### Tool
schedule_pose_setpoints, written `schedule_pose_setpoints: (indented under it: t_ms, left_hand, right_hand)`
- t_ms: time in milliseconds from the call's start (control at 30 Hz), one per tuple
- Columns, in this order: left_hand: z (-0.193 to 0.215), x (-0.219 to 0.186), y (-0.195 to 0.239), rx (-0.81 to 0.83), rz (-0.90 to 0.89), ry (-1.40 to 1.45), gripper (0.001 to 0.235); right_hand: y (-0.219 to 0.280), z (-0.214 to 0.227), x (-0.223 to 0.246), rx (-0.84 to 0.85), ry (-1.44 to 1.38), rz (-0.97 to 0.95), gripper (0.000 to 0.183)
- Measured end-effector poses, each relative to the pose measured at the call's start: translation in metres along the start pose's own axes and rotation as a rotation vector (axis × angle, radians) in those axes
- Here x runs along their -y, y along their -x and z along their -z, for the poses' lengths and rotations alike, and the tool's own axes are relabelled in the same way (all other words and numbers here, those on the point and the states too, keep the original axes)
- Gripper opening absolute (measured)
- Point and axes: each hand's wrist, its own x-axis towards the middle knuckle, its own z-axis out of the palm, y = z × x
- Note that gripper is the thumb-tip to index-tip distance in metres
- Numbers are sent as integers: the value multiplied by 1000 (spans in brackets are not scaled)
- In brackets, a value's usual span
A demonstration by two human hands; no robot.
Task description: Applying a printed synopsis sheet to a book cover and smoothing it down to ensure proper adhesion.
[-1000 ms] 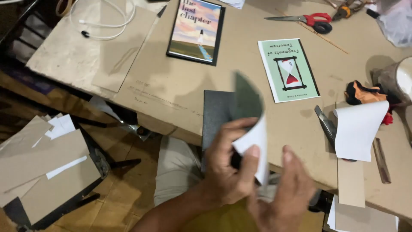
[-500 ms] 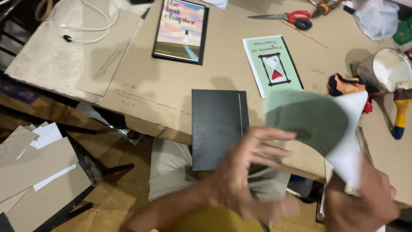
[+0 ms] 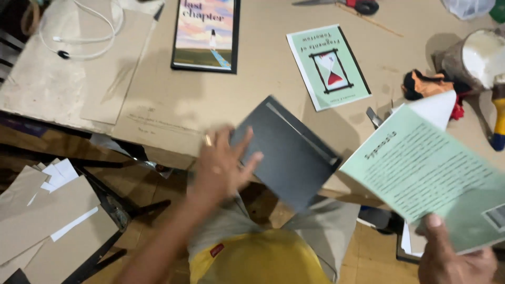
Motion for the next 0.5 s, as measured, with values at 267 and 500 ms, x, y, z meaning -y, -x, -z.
schedule_pose_setpoints:
  t_ms: [267,500]
  left_hand:
    - [18,-53,26,-143,250,354,46]
    - [21,-21,20,-152,121,814,45]
  right_hand:
    - [24,-25,3,215,-33,-268,39]
    - [78,-67,-11,175,-157,-525,49]
